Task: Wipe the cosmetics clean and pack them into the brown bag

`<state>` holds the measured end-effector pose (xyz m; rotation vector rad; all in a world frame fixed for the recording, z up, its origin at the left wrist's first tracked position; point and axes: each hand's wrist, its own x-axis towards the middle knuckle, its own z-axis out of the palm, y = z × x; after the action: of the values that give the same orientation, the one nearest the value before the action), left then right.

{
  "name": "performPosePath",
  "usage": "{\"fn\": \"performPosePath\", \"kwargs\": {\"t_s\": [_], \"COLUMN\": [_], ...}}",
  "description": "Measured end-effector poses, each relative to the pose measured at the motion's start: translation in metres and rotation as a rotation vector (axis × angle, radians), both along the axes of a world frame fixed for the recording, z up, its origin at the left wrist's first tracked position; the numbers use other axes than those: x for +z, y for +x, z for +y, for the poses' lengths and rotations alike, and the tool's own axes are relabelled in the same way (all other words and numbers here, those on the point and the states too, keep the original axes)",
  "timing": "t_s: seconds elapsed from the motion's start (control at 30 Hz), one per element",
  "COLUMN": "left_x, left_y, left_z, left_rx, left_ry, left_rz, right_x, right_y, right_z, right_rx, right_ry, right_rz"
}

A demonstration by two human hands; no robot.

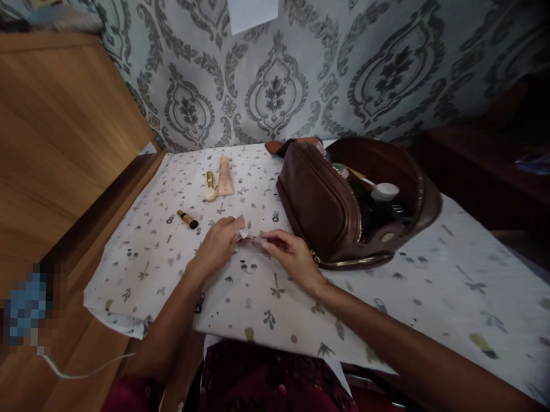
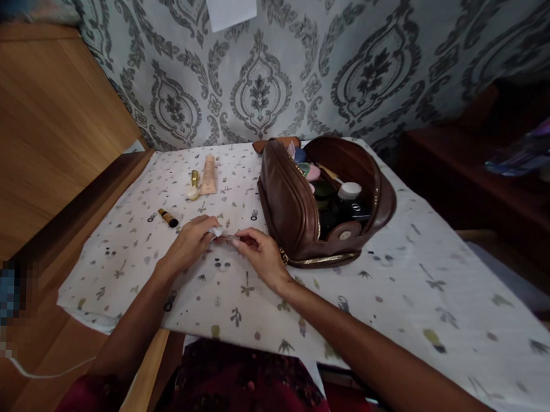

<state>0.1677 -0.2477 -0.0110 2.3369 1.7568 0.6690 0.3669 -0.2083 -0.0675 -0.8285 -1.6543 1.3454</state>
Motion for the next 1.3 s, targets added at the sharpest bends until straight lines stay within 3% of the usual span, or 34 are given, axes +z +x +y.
{"fn": "performPosePath", "kwargs": {"t_s": [0.23, 0.37, 0.47, 0.63, 0.73, 1.0, 1.13, 1.3], "left_x": [0.007, 0.011, 0.008, 0.001, -0.002, -0.007, 0.000, 0.000], "left_y": [0.010, 0.026, 0.030, 0.011, -0.001, -0.012, 0.001, 0.035], "left_z": [-0.004, -0.009, -0.012, -0.017, -0.022, -0.036, -0.038, -0.040], "left_rx": [0.022, -0.126, -0.200, -0.067, 0.003, 0.024, 0.046, -0.122], "left_ry": [0.059, 0.063, 0.024, 0.017, 0.025, 0.021, 0.089, 0.080], "left_rz": [-0.082, -0.209, -0.157, -0.075, -0.107, -0.151, -0.123, -0.017], "right_x": [-0.006, -0.003, 0.000, -0.001, 0.002, 0.015, 0.013, 0.011], "right_y": [-0.003, -0.003, -0.002, -0.001, 0.001, 0.003, 0.002, 0.001], "right_z": [0.001, 0.000, -0.003, -0.005, -0.006, -0.010, -0.011, -0.011], "right_rx": [-0.041, -0.051, -0.024, -0.024, -0.019, 0.029, 0.015, 0.034], "right_ry": [0.047, 0.023, 0.040, 0.057, 0.155, 0.363, 0.430, 0.476], "right_rz": [0.020, 0.025, -0.016, -0.070, -0.140, -0.442, -0.498, -0.539]}}
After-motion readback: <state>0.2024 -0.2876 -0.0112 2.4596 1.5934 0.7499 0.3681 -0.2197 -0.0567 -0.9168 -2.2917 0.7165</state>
